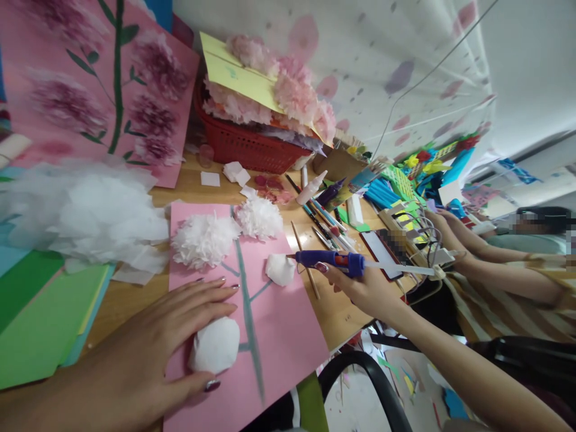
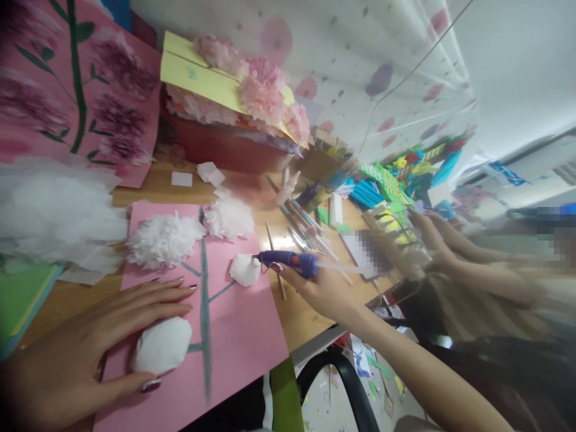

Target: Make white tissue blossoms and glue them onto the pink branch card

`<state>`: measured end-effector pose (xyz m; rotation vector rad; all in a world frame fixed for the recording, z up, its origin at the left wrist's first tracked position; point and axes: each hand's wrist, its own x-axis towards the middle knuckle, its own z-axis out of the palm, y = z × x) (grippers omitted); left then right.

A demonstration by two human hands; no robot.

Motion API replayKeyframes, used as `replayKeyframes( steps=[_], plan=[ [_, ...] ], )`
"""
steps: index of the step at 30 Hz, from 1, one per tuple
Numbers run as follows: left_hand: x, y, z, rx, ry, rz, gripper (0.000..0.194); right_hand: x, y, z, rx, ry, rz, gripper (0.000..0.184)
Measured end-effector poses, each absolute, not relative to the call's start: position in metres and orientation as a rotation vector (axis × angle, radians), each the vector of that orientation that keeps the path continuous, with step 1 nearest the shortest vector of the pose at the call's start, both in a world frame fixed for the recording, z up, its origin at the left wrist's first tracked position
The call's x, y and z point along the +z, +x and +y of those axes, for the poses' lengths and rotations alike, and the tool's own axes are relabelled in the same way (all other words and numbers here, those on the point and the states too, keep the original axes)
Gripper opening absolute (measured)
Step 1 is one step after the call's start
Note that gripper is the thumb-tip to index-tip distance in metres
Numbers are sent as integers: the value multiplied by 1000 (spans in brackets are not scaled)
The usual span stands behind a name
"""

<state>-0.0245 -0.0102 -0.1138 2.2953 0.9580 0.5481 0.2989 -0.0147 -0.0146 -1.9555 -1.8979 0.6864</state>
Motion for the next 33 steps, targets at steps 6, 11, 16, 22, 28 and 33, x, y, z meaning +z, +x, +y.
replayKeyframes(
  steps=[6,11,16,22,28,33],
  plan=[
    [-116,-24,-10,568,2244,948,63,-15,303,-17,779,-1980,-1813,34],
    [-116,-24,-10,570,2237,963,63,-7,298,-18,812,-1982,-1803,35],
    [-115,-25,-9,546,2258,960,63,-9,298,-17,952,-2030,-1720,50],
    [-115,-26,-9,565,2257,952,64,-14,302,-19,1216,-1920,-1505,53],
    [-125,-29,-5,578,2270,921,67,-10,309,-36,1143,-2003,-1522,55],
    [-133,-35,5,532,2319,846,71,-2,340,-54,702,-2033,-1505,58]
  ],
)
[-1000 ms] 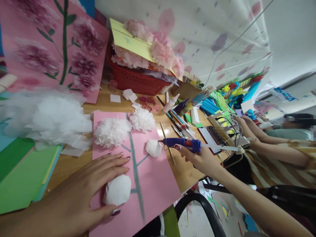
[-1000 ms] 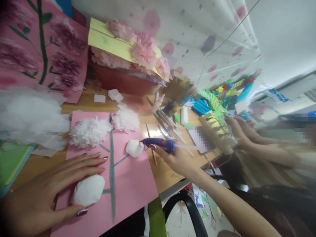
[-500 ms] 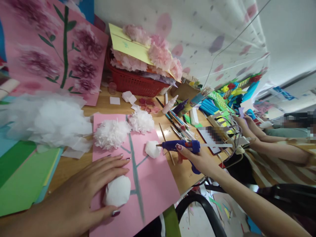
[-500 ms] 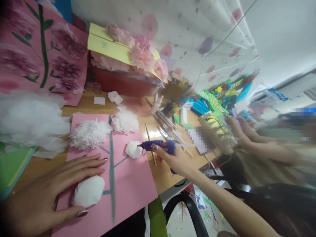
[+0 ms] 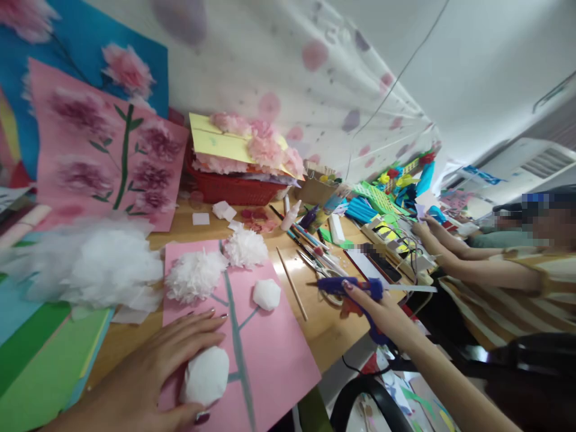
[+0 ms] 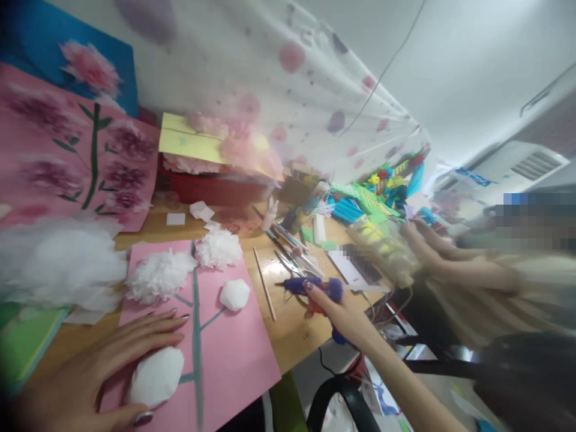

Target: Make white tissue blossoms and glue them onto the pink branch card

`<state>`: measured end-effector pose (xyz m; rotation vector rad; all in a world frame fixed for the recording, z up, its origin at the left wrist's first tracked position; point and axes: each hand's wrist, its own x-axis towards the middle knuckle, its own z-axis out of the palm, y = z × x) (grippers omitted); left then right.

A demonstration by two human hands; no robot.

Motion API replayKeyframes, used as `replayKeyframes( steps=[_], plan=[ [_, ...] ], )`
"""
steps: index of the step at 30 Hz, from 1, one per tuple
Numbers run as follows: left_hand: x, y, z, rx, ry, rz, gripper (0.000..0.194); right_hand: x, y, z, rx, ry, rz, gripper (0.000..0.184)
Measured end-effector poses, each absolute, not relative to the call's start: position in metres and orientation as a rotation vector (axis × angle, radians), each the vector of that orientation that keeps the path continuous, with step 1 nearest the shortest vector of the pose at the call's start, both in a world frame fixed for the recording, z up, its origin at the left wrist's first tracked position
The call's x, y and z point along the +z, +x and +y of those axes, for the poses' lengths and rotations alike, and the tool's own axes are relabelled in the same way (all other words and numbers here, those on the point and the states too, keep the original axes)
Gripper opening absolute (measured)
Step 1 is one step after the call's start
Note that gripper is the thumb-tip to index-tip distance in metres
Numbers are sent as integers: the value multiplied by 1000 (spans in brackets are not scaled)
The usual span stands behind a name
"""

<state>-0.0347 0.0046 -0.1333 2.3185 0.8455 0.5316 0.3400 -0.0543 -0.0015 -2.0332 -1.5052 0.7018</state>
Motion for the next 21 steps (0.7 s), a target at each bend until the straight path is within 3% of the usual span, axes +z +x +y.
replayKeyframes(
  steps=[3,6,15,21],
  plan=[
    [-129,-36,7,517,2330,842,70,3,372,-57,295,-2157,-1231,54],
    [-120,-38,7,492,2372,839,71,-2,406,-48,161,-2173,-1152,54],
    [-82,-34,22,370,2411,904,36,-47,451,-9,203,-2188,-1327,58],
    [-70,-33,23,230,2381,902,35,-20,444,-50,43,-2526,-1438,49]
  ],
)
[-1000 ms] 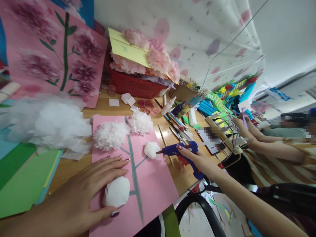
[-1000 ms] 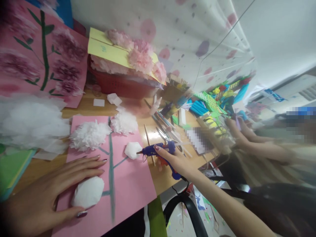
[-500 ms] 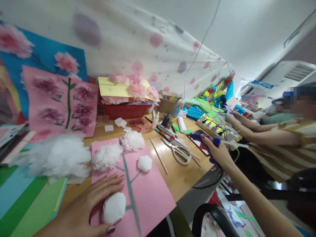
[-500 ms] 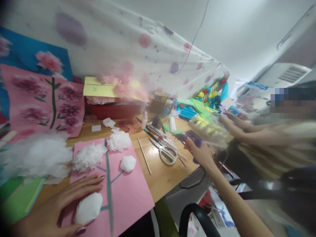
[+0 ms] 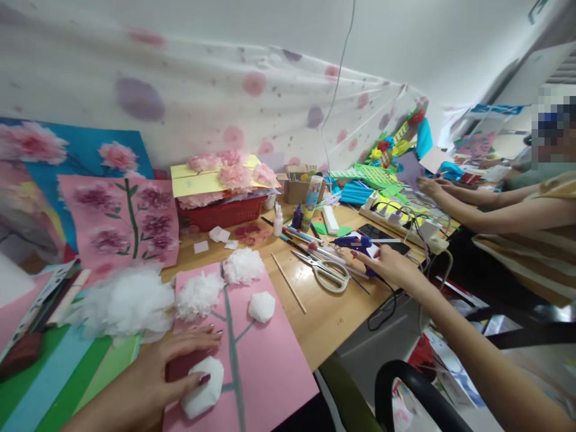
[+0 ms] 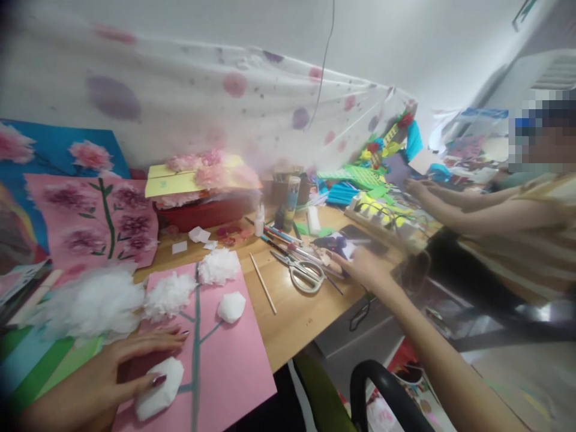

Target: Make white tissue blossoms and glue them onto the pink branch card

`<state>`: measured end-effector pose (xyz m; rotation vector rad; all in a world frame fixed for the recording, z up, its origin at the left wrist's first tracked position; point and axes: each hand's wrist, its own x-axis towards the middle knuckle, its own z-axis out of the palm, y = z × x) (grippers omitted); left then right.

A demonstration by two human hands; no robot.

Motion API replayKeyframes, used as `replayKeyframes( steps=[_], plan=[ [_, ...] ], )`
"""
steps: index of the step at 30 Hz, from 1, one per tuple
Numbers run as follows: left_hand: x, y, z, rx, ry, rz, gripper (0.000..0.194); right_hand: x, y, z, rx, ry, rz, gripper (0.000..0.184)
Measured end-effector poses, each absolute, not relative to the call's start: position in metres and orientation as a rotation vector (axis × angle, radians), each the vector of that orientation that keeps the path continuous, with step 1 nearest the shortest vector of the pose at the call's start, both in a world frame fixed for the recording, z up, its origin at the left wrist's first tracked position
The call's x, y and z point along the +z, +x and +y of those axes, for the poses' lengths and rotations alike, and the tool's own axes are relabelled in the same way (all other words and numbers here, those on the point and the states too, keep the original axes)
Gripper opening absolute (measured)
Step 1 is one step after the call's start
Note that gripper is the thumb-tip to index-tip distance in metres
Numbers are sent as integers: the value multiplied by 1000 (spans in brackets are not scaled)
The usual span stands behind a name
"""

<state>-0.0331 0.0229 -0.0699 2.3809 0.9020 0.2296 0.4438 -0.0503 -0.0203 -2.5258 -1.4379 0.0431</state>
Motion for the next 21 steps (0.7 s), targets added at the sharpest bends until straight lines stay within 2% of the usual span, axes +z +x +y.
replayKeyframes(
  steps=[2,4,7,10,12,17,19,21],
  plan=[
    [-75,-36,17,234,2400,918,47,-8,430,-71,-7,-2658,-1519,45],
    [-80,-38,9,226,2437,926,72,0,407,-83,84,-2642,-1667,47],
    [-83,-40,-6,133,2466,879,105,-2,360,-75,83,-2333,-1899,33],
    [-72,-38,-20,12,2489,826,118,-18,316,-41,115,-2116,-2088,23],
    [-61,-34,-29,-81,2534,779,117,-30,297,-16,136,-2089,-2192,23],
    [-43,-21,-42,-227,2735,632,90,-45,283,19,99,-2227,-2335,30],
    [-44,-16,-42,-201,2828,542,71,-44,286,19,124,-2260,-2317,29],
    [-42,-12,-40,-108,2931,439,44,-43,291,15,146,-2287,-2288,24]
  ],
)
